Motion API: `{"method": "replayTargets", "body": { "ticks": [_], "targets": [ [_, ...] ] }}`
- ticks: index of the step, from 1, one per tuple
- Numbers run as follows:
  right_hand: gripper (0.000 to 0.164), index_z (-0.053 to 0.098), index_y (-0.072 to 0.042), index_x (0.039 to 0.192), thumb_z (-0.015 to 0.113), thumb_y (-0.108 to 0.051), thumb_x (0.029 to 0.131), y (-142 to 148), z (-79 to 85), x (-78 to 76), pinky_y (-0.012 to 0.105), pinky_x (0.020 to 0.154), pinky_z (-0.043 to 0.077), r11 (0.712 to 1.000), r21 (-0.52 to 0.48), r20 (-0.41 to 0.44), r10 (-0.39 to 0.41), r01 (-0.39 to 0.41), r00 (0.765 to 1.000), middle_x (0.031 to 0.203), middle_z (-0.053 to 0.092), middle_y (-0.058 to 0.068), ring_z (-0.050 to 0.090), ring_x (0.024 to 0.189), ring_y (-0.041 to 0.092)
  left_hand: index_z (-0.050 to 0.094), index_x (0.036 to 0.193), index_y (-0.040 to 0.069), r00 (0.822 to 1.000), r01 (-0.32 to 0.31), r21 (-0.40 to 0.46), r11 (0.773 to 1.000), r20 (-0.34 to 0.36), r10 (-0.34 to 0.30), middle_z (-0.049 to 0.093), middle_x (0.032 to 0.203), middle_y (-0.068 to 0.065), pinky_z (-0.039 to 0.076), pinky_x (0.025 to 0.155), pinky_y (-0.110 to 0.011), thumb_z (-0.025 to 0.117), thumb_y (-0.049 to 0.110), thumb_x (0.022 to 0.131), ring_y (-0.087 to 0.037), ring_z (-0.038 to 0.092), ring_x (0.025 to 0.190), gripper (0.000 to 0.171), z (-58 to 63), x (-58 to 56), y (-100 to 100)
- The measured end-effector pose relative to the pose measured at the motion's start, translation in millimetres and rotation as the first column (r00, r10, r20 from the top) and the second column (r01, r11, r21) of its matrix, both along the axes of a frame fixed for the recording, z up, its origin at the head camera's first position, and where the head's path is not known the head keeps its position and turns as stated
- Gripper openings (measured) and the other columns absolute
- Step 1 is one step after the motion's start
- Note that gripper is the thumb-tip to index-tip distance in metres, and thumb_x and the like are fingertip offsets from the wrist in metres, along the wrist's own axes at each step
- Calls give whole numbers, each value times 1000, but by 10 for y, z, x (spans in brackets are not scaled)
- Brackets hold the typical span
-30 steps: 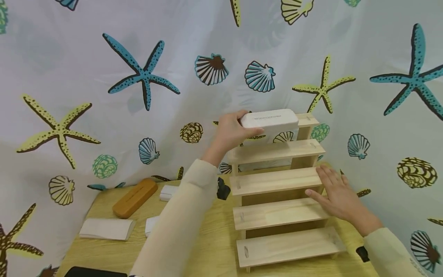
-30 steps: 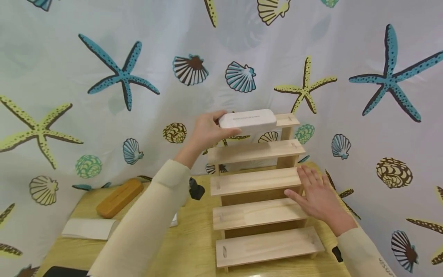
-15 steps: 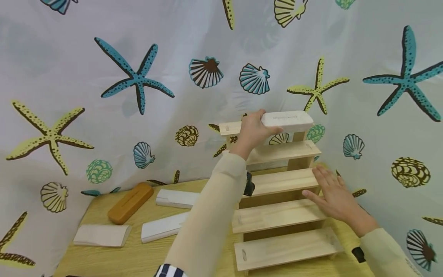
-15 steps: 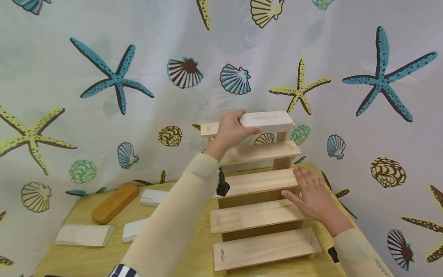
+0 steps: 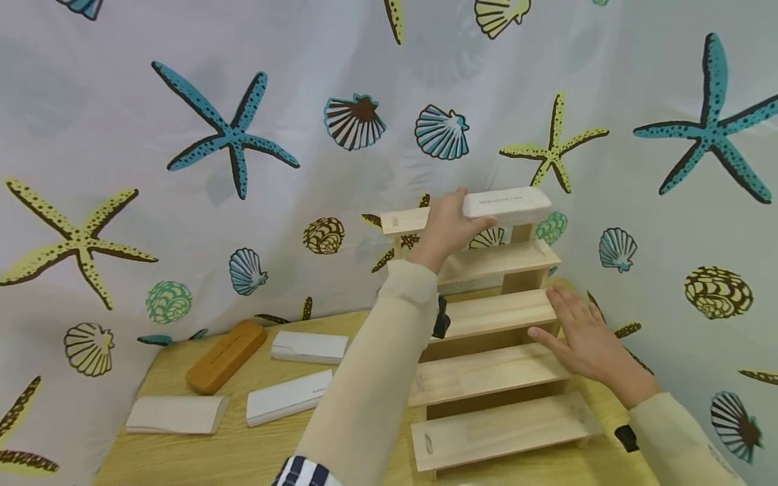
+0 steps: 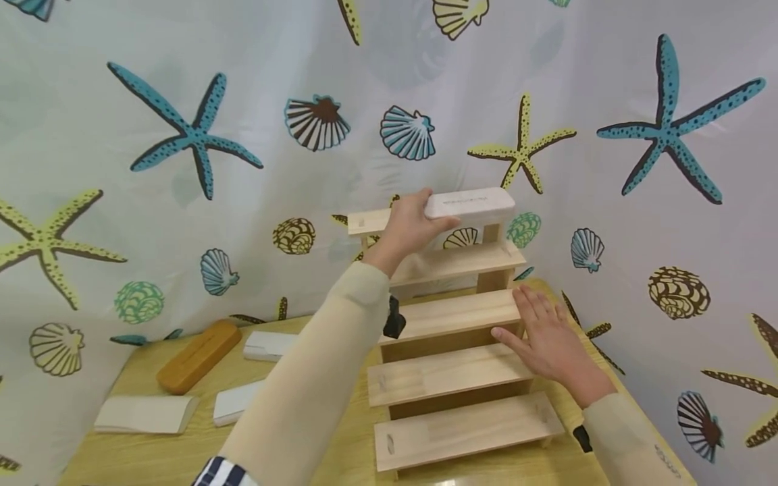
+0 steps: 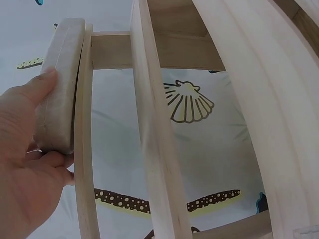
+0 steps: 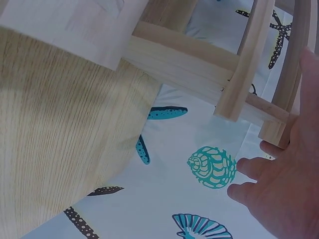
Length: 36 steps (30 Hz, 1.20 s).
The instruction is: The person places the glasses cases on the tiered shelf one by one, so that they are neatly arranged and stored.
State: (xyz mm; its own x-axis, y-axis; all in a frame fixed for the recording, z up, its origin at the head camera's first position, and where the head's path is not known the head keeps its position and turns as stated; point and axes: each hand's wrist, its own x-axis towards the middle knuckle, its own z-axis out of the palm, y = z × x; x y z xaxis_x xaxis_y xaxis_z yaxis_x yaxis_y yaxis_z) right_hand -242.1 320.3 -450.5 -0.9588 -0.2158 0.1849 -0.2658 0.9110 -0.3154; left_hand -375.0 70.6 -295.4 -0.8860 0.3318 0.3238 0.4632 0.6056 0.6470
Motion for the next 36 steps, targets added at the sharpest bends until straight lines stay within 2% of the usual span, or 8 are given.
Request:
{"method": "replayTargets", "body": {
  "ticks": [5,10,12,18,22,27,31,36],
  "targets": [
    [92,14,2,168,51,-57,107,-3,18,-9,79,120,15,1000,-8,11,3,-3,1000,173,15,28,17,157,54,60,131,4,1000,9,-46,999,12,-9,70,116,-11,56,90,-36,79,38,96,-21,64,99,52,-9,-18,-9],
    [93,12,1,168,51,-58,107,6,26,7,79,120,15,1000,-9,28,1,-1,1000,174,13,28,16,158,53,56,137,3,1000,0,-148,989,-6,-1,68,123,-13,54,97,-37,72,43,101,-24,65,110,56,4,-16,-1],
    [93,12,1,168,51,-58,107,10,27,8,79,120,15,1000,-10,29,0,0,1000,174,13,27,16,158,52,55,141,3,999,-23,-180,983,-27,18,68,128,-13,53,101,-38,70,45,101,-25,65,117,59,15,-1,7],
    [94,11,0,168,51,-58,107,16,18,7,78,120,15,1000,-17,31,3,-3,1000,174,13,28,16,158,53,59,142,6,993,-110,-191,975,-69,98,71,130,-12,54,102,-37,68,50,100,-25,67,120,62,3,55,34],
    [94,10,0,168,51,-58,107,17,12,12,78,120,15,1000,-16,32,5,-5,999,174,13,28,16,158,53,52,154,4,986,-157,-200,967,-94,141,67,143,-13,52,110,-38,66,51,101,-28,63,133,72,-21,83,58],
    [93,11,1,168,52,-57,107,24,14,3,76,122,15,1000,-22,20,5,-5,1000,174,14,29,17,159,51,51,154,3,977,-204,-201,958,-110,185,69,139,-17,53,108,-40,65,52,101,-31,64,132,73,-23,86,115],
    [93,11,1,168,52,-57,107,14,11,-5,76,122,15,999,-36,31,5,-4,1000,174,14,29,18,159,51,46,159,4,970,-241,-204,949,-87,228,64,146,-19,47,117,-41,63,54,101,-34,58,140,78,-22,80,140],
    [93,12,2,168,52,-57,107,23,2,-9,77,121,15,999,-44,35,3,-1,999,173,15,29,19,158,51,41,162,6,966,-259,-224,940,-72,249,60,151,-17,34,127,-45,59,56,102,-32,55,143,80,-33,64,174]
  ]
}}
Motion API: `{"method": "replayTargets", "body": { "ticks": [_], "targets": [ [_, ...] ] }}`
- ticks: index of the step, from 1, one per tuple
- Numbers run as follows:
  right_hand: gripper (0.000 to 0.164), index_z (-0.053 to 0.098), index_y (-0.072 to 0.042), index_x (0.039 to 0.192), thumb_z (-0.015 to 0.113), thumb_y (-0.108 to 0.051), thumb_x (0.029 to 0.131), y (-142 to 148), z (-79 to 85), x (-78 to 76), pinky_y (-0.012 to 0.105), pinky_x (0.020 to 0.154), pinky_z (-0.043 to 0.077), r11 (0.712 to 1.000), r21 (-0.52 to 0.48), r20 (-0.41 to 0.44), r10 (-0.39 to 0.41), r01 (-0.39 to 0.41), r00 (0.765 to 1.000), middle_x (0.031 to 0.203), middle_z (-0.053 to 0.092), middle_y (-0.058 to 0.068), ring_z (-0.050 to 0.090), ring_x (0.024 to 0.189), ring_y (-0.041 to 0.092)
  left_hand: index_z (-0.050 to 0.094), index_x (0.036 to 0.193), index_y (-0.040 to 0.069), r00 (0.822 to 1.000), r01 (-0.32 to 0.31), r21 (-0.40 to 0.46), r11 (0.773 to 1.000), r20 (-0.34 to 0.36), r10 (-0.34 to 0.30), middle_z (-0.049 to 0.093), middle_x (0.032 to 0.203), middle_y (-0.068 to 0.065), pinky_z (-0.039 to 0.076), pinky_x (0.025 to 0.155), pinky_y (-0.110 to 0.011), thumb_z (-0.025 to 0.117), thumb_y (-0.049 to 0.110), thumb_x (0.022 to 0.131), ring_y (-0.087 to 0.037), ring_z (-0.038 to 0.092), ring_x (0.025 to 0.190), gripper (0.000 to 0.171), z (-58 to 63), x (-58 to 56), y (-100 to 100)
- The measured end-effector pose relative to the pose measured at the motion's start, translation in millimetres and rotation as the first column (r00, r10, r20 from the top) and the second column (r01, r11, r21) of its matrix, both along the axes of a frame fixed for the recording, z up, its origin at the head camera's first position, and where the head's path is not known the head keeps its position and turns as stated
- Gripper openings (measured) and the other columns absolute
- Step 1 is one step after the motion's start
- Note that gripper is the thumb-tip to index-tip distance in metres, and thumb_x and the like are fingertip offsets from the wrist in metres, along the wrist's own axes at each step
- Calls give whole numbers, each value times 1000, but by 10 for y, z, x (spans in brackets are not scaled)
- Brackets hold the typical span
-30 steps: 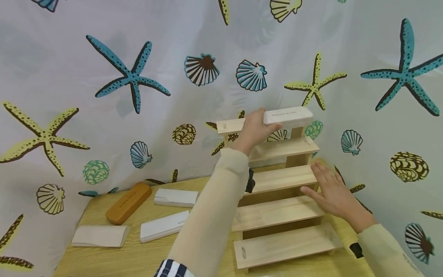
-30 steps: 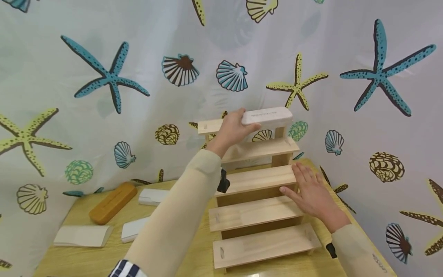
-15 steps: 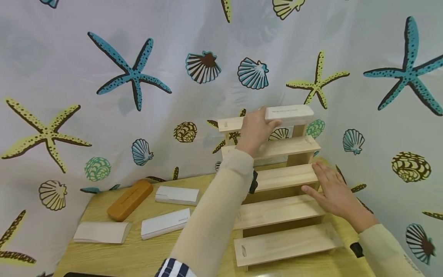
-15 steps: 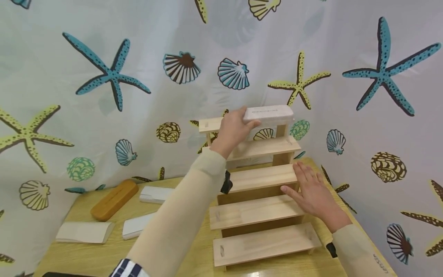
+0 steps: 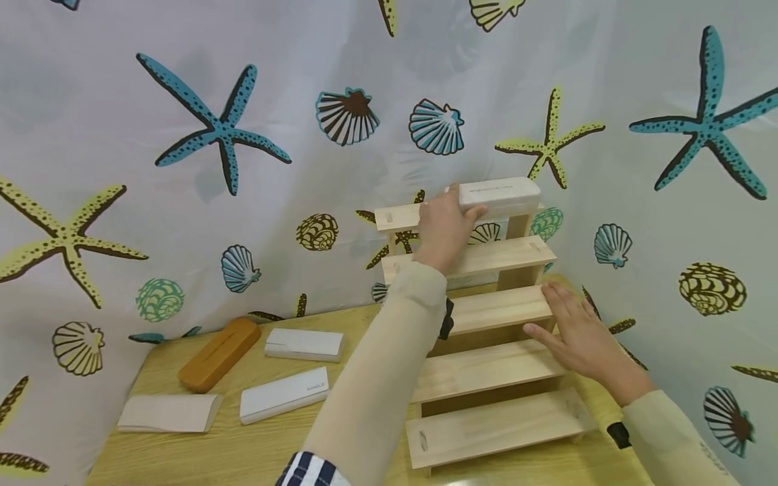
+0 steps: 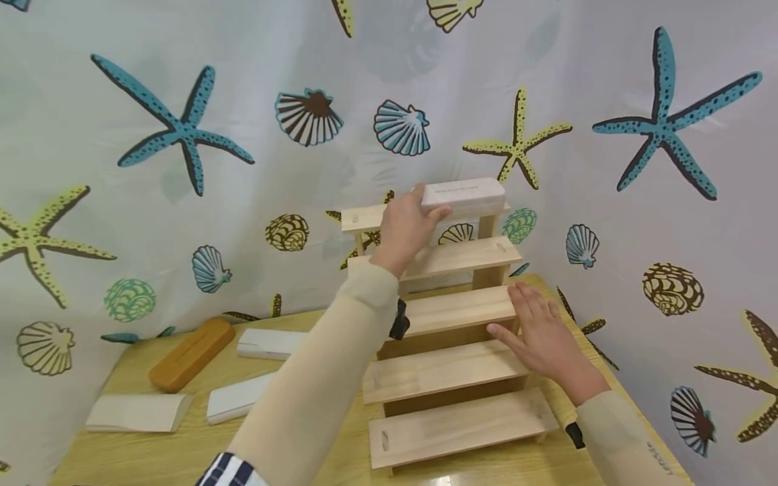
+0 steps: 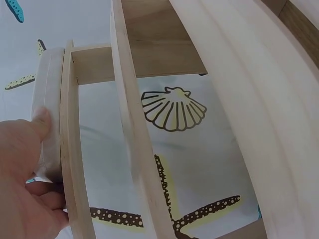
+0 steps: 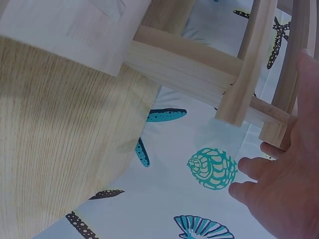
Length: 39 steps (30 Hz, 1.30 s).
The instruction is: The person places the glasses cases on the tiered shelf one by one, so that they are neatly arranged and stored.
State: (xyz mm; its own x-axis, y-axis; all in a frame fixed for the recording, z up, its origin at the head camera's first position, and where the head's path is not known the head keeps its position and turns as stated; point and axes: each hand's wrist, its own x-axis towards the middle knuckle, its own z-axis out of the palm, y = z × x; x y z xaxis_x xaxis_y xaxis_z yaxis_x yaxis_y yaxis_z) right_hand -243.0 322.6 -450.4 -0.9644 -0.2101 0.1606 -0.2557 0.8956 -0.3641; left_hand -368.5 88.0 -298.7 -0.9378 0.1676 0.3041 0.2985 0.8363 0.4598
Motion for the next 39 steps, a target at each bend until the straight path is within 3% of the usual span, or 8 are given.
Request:
{"method": "replayTargets", "body": {
  "ticks": [12,18,23,27,31,32,35,39],
  "targets": [
    [92,14,2,168,53,-56,107,-32,13,23,76,121,18,1000,17,-24,3,-3,1000,173,18,29,22,158,51,38,164,9,1000,-8,38,999,-3,9,58,154,-16,26,130,-50,62,54,101,-30,52,146,81,-48,-39,-1],
    [92,14,3,167,53,-55,107,-25,-3,55,76,120,19,1000,27,-23,3,-2,1000,172,18,30,22,157,51,27,167,6,999,41,38,998,-3,-41,58,153,-19,26,129,-55,70,60,96,-33,53,145,99,-90,-50,-58],
    [92,14,3,167,54,-54,107,-8,-3,46,75,121,19,1000,29,-34,9,-8,999,172,18,30,22,157,52,26,167,6,996,89,131,987,-21,-87,61,148,-20,39,124,-49,69,61,96,-34,56,141,100,-60,-40,-246],
    [92,13,3,167,55,-54,107,-6,1,30,75,122,18,1000,25,-31,11,-10,999,172,18,30,21,157,52,39,162,5,984,146,323,935,-148,-102,69,138,-22,53,110,-47,68,48,101,-36,70,121,80,-64,16,-567],
    [93,12,3,167,54,-54,107,-16,-3,29,76,121,17,1000,22,-19,11,-11,1000,172,17,31,21,157,53,63,143,2,938,239,427,872,-334,-93,76,124,-20,59,101,-44,69,29,103,-34,77,106,50,-114,103,-990],
    [93,12,3,167,54,-55,107,-18,-2,31,77,121,17,1000,20,-16,10,-10,1000,172,16,31,20,157,53,67,138,2,930,255,441,861,-356,-93,77,120,-19,59,101,-42,70,26,102,-31,76,110,43,-128,134,-1102],
    [93,13,3,167,54,-55,107,-21,3,37,78,119,17,1000,17,-15,8,-8,1000,172,16,30,20,157,53,74,125,3,929,281,490,825,-354,-107,79,112,-15,60,94,-35,70,20,101,-27,77,100,30,-187,245,-1443],
    [93,14,4,167,55,-54,107,-20,7,49,78,119,18,1000,23,-24,15,-14,1000,172,17,31,21,157,53,73,126,5,944,301,549,780,-285,-164,77,111,-17,58,88,-25,74,15,98,-18,74,95,30,-324,396,-1889]
  ]
}}
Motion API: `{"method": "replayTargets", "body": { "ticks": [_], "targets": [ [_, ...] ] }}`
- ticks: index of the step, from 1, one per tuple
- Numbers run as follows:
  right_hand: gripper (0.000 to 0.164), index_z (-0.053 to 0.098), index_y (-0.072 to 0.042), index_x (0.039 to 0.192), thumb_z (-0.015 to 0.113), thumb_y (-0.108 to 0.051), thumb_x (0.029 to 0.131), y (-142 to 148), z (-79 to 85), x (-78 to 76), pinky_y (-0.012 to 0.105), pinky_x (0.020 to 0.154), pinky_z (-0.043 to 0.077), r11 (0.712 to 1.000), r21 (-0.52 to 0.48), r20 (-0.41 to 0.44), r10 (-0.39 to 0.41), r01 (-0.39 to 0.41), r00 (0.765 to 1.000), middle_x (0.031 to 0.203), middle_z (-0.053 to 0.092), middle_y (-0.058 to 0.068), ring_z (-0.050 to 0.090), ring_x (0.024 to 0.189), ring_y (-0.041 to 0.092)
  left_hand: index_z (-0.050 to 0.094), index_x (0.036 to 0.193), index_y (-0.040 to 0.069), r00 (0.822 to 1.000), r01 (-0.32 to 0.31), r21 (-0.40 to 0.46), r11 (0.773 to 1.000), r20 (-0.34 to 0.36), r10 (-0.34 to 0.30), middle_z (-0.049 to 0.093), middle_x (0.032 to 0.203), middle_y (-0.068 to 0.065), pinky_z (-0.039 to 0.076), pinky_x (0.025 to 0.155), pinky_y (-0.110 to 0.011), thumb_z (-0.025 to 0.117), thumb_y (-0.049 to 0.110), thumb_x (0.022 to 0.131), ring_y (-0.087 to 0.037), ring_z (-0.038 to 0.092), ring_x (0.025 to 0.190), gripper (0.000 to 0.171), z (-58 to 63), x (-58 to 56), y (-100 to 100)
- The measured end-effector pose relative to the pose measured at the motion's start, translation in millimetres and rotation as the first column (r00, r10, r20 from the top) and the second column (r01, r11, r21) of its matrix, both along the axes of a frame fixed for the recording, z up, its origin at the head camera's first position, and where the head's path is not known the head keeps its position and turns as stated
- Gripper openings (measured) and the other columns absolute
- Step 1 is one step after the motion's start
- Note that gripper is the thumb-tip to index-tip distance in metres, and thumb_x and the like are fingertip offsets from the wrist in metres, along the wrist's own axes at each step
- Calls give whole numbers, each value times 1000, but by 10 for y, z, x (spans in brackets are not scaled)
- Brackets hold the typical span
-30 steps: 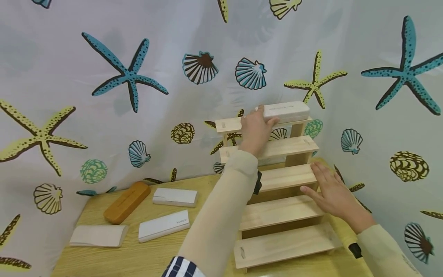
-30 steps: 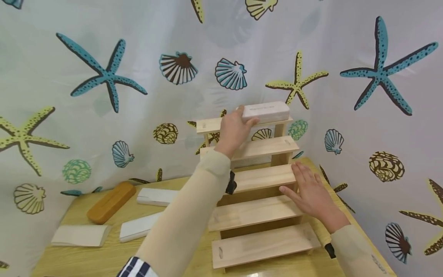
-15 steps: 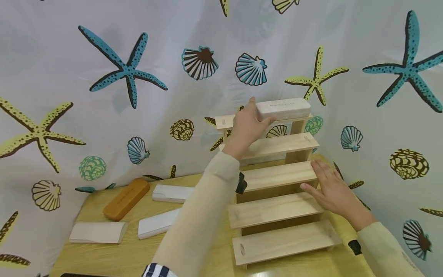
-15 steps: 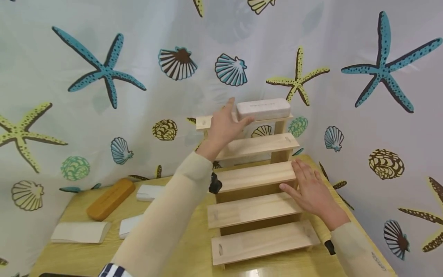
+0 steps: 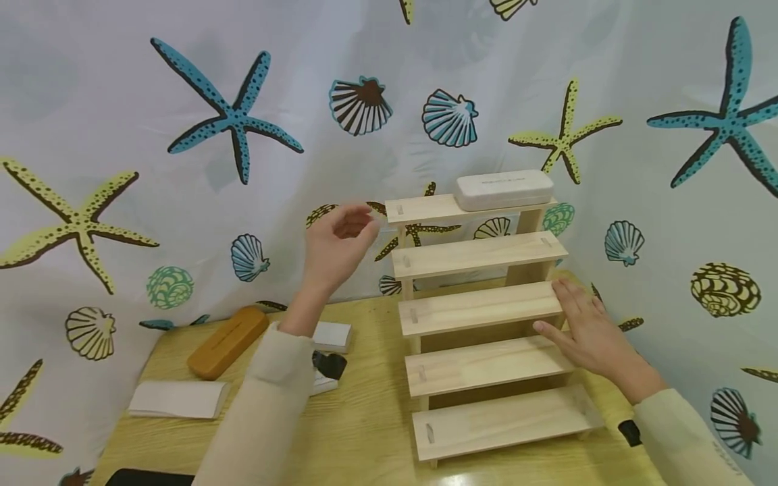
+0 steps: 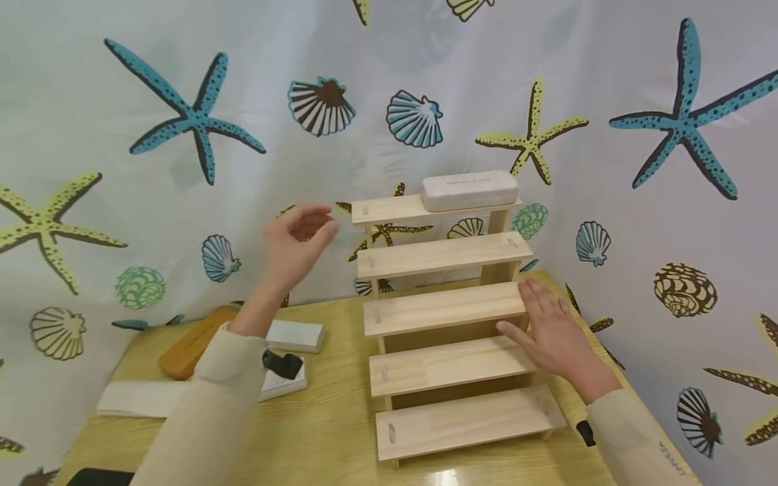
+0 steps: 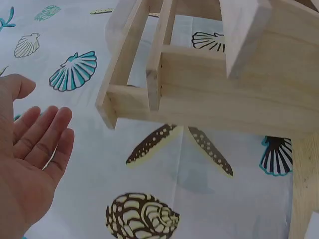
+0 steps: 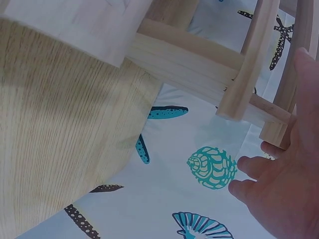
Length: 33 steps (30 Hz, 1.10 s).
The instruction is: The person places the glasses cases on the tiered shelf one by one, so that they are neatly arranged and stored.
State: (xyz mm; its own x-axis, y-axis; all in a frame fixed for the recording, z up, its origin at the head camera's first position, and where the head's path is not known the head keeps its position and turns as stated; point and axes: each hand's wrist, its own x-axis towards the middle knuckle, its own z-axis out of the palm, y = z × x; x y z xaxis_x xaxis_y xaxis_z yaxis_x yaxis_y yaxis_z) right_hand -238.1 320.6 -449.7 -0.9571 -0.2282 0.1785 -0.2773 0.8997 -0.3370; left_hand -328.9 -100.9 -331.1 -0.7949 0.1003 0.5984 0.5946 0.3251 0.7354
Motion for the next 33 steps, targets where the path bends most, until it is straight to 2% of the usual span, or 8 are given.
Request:
{"method": "replayTargets", "body": {
  "ticks": [3,6,12,18,21,26,30,33],
  "targets": [
    [93,14,5,167,55,-53,107,10,0,9,77,119,19,1000,7,-9,0,0,1000,171,17,32,20,157,53,68,133,6,997,55,-2,999,59,-54,75,117,-19,55,87,-19,76,14,98,-9,70,99,37,-135,93,-298],
    [93,13,5,167,55,-53,107,13,-3,21,78,119,20,1000,6,-7,-3,3,1000,172,16,32,20,157,54,65,137,8,989,86,-7,996,121,-85,73,121,-14,55,88,-19,76,14,98,-5,68,105,41,-288,197,-585],
    [93,14,6,166,56,-52,107,1,-14,38,77,120,20,1000,6,-4,2,-2,1000,171,15,33,21,155,56,65,139,7,980,72,2,997,185,-72,72,117,13,56,90,-17,75,11,98,-6,69,110,42,-617,395,-1089],
    [93,13,5,167,56,-52,107,-7,-27,25,77,119,19,1000,3,-8,5,-5,1000,171,16,33,20,156,56,61,139,-2,964,79,10,997,253,-79,72,118,19,54,94,-12,72,7,100,-1,69,111,42,-906,562,-1491],
    [93,13,5,167,55,-52,107,-4,-26,6,78,119,19,1000,4,-10,7,-7,1000,171,16,33,19,156,55,60,143,-1,948,59,-2,998,313,-56,71,120,19,54,94,-12,72,10,101,1,67,112,45,-1064,638,-1646],
    [92,13,4,167,55,-53,107,3,-15,-12,79,119,18,1000,10,-9,12,-12,1000,171,18,33,20,155,56,60,147,6,929,-2,-76,997,369,30,70,126,16,52,95,-10,74,18,101,7,64,114,50,-1379,722,-1837],
    [93,12,4,167,55,-53,107,0,8,-2,79,119,18,1000,16,-1,16,-16,1000,171,17,33,19,155,57,58,150,11,896,-46,-126,991,433,97,68,135,9,48,100,-10,75,27,100,12,59,118,55,-1545,829,-1912],
    [93,12,4,167,55,-53,107,-8,25,15,79,118,19,1000,17,4,18,-18,1000,171,16,33,18,156,57,56,152,13,868,-69,-142,987,480,129,65,145,0,47,104,-12,76,33,100,10,57,124,59,-1651,890,-1969]
  ]
}}
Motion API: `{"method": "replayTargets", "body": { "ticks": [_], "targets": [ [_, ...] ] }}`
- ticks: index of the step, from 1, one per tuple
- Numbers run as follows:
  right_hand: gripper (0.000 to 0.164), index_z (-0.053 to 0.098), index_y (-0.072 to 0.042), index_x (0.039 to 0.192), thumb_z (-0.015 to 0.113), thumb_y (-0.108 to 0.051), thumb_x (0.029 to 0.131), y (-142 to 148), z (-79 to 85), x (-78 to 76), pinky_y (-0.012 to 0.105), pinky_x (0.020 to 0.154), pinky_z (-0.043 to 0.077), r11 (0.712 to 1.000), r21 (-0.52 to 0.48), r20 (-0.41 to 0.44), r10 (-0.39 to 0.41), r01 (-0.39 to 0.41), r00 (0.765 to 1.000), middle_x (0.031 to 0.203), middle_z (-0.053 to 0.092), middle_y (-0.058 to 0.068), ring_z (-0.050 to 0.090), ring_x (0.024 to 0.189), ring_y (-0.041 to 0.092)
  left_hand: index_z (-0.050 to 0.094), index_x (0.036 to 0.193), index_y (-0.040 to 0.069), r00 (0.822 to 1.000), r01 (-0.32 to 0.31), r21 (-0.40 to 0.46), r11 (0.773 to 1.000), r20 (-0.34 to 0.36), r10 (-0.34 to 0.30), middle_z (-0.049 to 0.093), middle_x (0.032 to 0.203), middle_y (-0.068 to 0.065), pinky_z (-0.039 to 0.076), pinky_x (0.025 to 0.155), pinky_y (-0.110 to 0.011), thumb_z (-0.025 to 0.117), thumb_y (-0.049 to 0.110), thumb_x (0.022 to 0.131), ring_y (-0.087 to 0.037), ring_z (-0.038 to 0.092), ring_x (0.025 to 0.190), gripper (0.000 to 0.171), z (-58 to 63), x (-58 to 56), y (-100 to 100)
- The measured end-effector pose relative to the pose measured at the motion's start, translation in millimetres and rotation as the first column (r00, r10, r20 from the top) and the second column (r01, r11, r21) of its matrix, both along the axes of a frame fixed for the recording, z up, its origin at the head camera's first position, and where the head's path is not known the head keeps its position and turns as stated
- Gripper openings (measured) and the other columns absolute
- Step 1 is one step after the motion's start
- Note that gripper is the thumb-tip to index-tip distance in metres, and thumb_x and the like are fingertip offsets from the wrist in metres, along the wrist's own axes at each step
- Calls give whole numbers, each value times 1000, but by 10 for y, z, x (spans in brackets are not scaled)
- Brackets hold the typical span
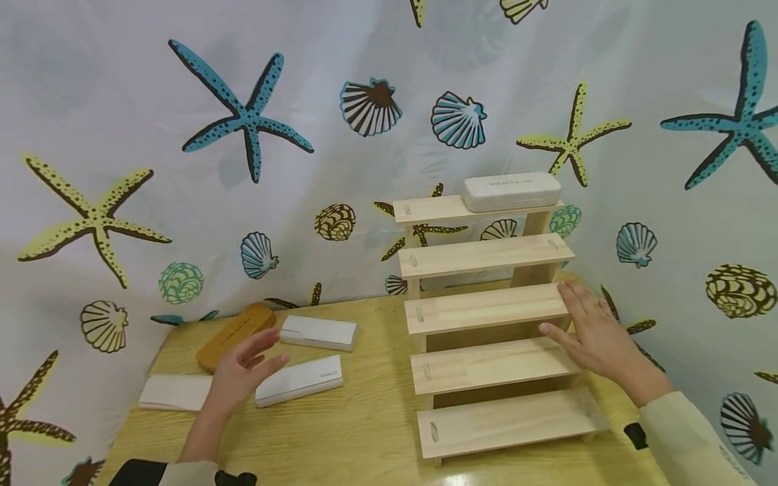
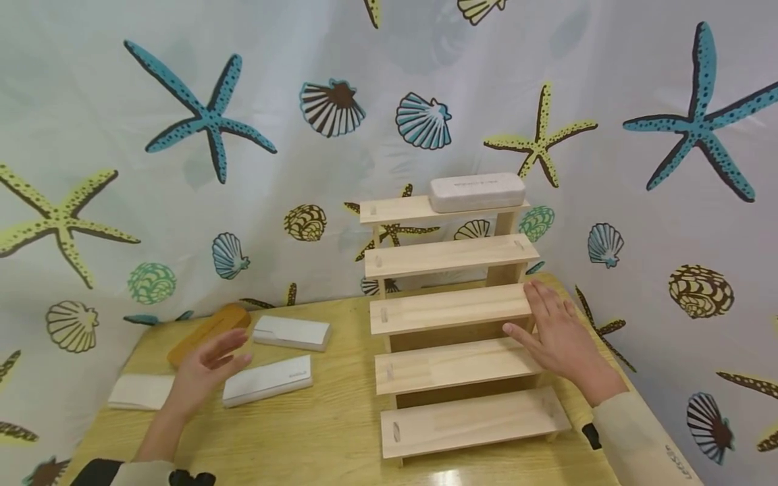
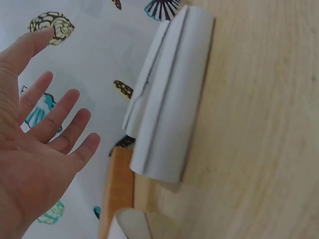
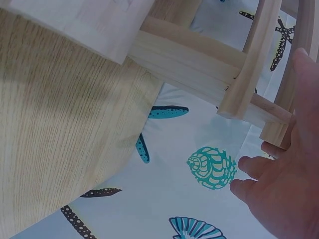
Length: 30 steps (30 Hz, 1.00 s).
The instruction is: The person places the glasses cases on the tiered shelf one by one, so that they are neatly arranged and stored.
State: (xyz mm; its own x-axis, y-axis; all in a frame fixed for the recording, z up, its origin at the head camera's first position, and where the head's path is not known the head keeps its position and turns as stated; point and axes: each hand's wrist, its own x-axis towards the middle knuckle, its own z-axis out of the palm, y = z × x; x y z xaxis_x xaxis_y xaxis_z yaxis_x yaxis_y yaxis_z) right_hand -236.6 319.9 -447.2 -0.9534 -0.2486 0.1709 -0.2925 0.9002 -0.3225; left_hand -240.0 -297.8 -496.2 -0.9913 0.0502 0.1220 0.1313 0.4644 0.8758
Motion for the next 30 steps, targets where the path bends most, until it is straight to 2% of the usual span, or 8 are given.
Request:
{"method": "replayTargets", "body": {
  "ticks": [4,7,12,15,21,23,26,30],
  "targets": [
    [93,13,5,166,55,-52,107,0,5,22,81,117,19,1000,2,2,-1,1,1000,171,16,34,18,155,57,55,154,13,998,-31,-8,999,54,32,60,153,-11,45,106,-13,76,37,99,4,55,131,63,-171,28,-73],
    [92,13,6,166,55,-52,108,0,-8,29,81,117,19,1000,5,-4,1,-1,1000,171,16,34,19,155,57,53,155,15,993,-61,-19,998,100,62,57,156,-13,42,105,-10,77,40,98,0,55,134,67,-280,53,-106],
    [93,12,4,167,54,-53,108,-7,-27,42,79,119,17,1000,4,1,0,0,1000,172,13,32,18,156,55,50,158,15,984,-88,-20,996,155,90,54,159,-13,37,107,-5,80,42,95,-20,53,144,75,-425,65,-138],
    [93,12,4,167,55,-53,108,-15,-27,52,79,119,18,1000,5,2,-1,1,1000,173,12,31,17,157,55,47,159,14,981,-84,-33,996,171,89,52,160,-14,35,110,-6,82,44,92,-28,49,147,81,-493,67,-151],
    [92,13,5,166,55,-51,108,-32,-13,43,79,118,20,1000,11,-18,10,-10,1000,171,15,33,20,156,55,47,160,13,975,-79,-62,995,205,90,48,163,-15,31,110,-5,84,45,90,-29,43,153,85,-564,61,-181],
    [91,14,6,166,56,-50,108,-33,-12,38,79,118,21,1000,12,-28,13,-13,1000,171,16,34,21,156,55,46,160,15,972,-73,-75,995,219,88,47,164,-16,31,115,-10,84,46,90,-30,41,155,86,-573,54,-190],
    [91,14,6,166,56,-49,108,-28,-17,32,79,118,22,1000,6,-41,18,-18,999,170,17,34,22,155,55,45,161,14,971,-63,-83,995,225,80,45,165,-17,31,125,-30,85,46,88,-32,38,156,89,-586,40,-197],
    [89,14,5,166,56,-48,108,-8,-34,20,78,118,21,1000,-5,-59,30,-30,998,169,18,35,22,155,55,44,161,12,976,-46,-131,990,206,72,44,165,-19,30,126,-51,86,48,86,-35,37,156,93,-602,26,-200]
  ]
}}
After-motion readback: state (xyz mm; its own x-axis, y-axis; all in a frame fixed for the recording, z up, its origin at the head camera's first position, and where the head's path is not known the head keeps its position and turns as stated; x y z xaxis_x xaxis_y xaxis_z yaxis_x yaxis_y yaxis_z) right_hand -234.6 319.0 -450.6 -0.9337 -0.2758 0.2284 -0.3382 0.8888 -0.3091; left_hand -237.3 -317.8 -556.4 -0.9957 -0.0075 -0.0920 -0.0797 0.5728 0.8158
